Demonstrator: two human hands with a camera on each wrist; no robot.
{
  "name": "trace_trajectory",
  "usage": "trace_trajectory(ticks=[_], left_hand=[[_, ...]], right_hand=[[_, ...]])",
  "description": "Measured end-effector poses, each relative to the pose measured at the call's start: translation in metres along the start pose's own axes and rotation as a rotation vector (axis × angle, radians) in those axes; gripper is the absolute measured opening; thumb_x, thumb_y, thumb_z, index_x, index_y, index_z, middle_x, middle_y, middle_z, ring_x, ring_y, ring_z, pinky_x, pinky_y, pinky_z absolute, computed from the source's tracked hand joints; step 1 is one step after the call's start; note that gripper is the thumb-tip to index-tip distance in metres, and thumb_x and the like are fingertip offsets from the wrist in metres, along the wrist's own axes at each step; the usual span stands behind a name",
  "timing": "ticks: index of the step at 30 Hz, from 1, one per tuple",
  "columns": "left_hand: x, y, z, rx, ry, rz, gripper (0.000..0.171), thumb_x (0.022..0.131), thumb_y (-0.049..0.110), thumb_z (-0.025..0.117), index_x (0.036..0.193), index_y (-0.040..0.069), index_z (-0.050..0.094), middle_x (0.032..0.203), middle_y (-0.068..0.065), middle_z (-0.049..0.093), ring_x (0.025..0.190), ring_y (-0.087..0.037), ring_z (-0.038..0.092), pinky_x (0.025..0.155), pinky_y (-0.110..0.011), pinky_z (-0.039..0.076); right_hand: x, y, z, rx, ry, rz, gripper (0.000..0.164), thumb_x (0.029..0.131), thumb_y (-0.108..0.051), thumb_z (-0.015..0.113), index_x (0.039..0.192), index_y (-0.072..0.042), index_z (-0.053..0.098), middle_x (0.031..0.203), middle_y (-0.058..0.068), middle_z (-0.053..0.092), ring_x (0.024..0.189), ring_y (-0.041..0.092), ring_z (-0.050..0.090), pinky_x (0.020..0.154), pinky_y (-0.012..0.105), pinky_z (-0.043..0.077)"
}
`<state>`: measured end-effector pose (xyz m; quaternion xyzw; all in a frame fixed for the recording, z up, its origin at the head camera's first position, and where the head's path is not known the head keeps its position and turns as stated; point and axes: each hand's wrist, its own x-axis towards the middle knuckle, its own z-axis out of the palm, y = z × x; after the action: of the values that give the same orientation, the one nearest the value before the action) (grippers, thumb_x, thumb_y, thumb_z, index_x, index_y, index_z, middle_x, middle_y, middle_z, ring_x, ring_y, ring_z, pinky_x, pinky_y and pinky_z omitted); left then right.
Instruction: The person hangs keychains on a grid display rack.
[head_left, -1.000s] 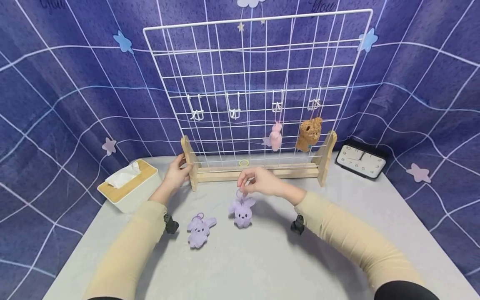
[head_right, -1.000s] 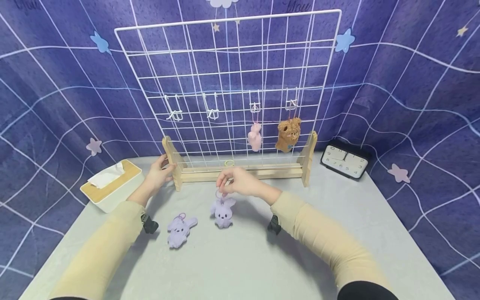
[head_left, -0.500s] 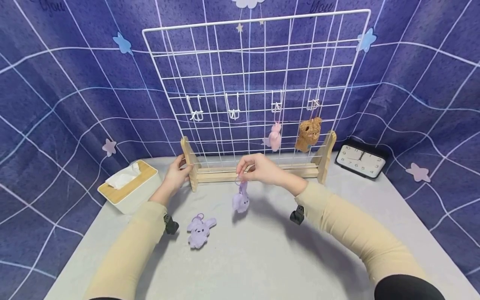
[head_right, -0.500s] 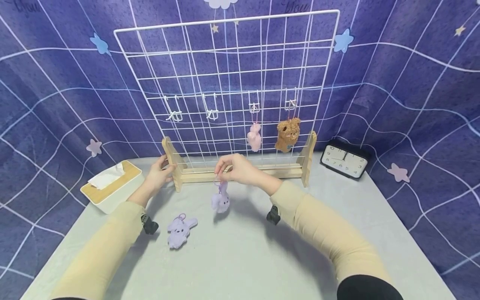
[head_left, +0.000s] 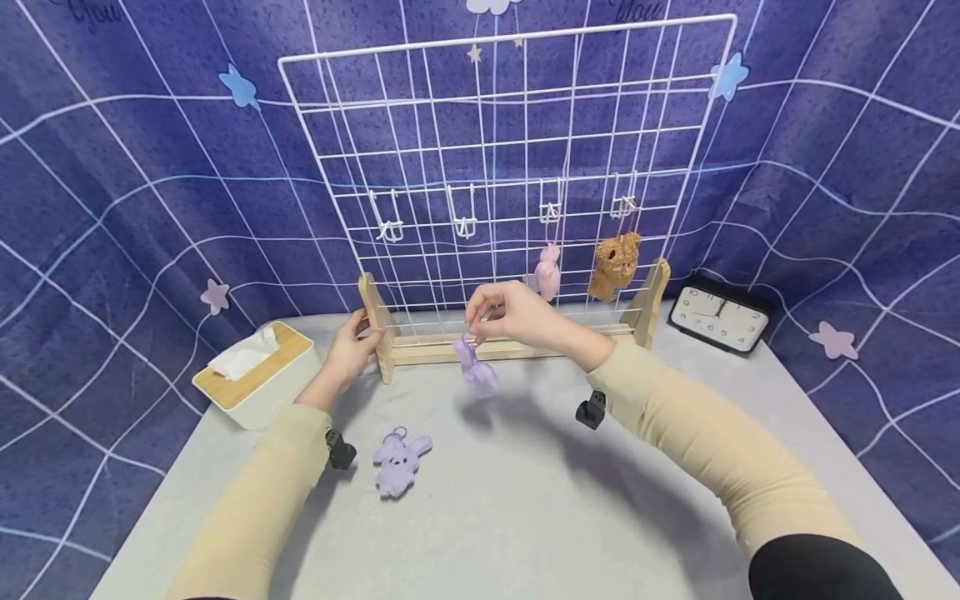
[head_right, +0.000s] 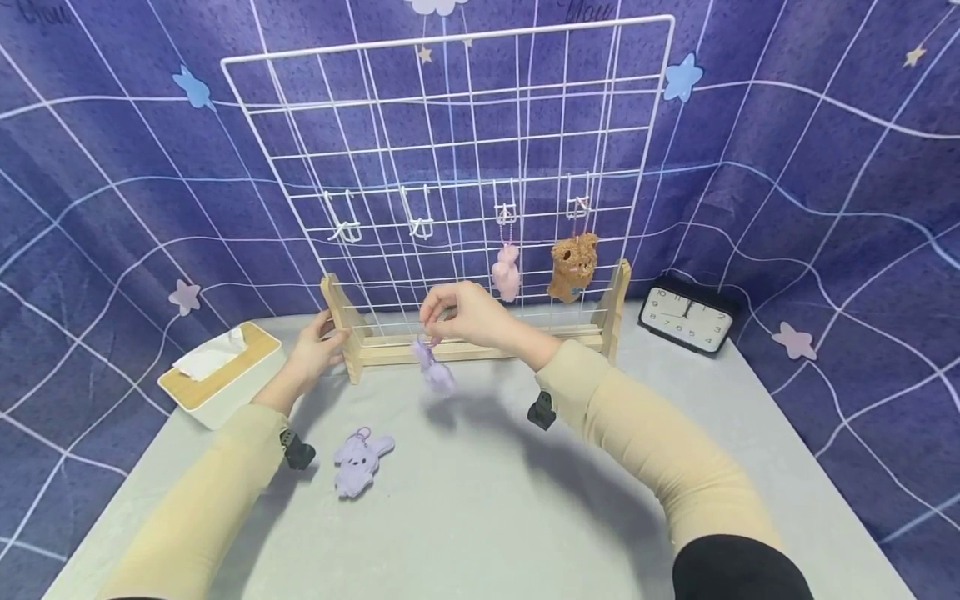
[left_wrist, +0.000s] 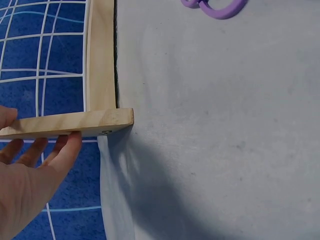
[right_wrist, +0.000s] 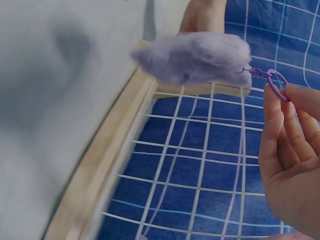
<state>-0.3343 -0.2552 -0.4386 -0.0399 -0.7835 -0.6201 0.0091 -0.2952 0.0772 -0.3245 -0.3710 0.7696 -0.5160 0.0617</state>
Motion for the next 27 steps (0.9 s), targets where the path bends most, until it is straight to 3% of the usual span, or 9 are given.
trace_trajectory(ticks=[9,17,27], left_hand=[[-0.001,0.002,0.001,-0.008,0.003,0.002,0.061,0.105,0.004,0.050,0.160,0.001,0.022,0.157,-0.030,0.031,0.134,-0.049,0.041,0.105,-0.057,0.047],[-0.001,0.001,0.000,-0.005,-0.004,0.000,0.063,0.105,0.004,0.051,0.161,0.002,0.021,0.158,-0.030,0.030,0.136,-0.050,0.039,0.106,-0.056,0.046],[0.000,0.001,0.000,-0.008,0.002,0.010,0.060,0.105,0.005,0.052,0.158,0.000,0.025,0.156,-0.031,0.033,0.135,-0.050,0.041,0.105,-0.057,0.047]], right_hand=[[0.007,-0.023,-0.013,-0.034,0.031,-0.013,0.011,0.089,0.006,0.076,0.095,-0.001,0.069,0.090,0.010,0.072,0.082,0.028,0.071,0.075,0.033,0.062],[0.014,-0.039,-0.025,0.008,0.053,-0.025,0.010,0.089,0.008,0.074,0.096,0.002,0.068,0.091,0.014,0.071,0.078,0.031,0.072,0.077,0.037,0.064],[0.019,-0.052,-0.035,-0.034,0.104,-0.004,0.011,0.089,0.006,0.076,0.096,0.002,0.068,0.091,0.013,0.071,0.081,0.027,0.073,0.080,0.035,0.063]])
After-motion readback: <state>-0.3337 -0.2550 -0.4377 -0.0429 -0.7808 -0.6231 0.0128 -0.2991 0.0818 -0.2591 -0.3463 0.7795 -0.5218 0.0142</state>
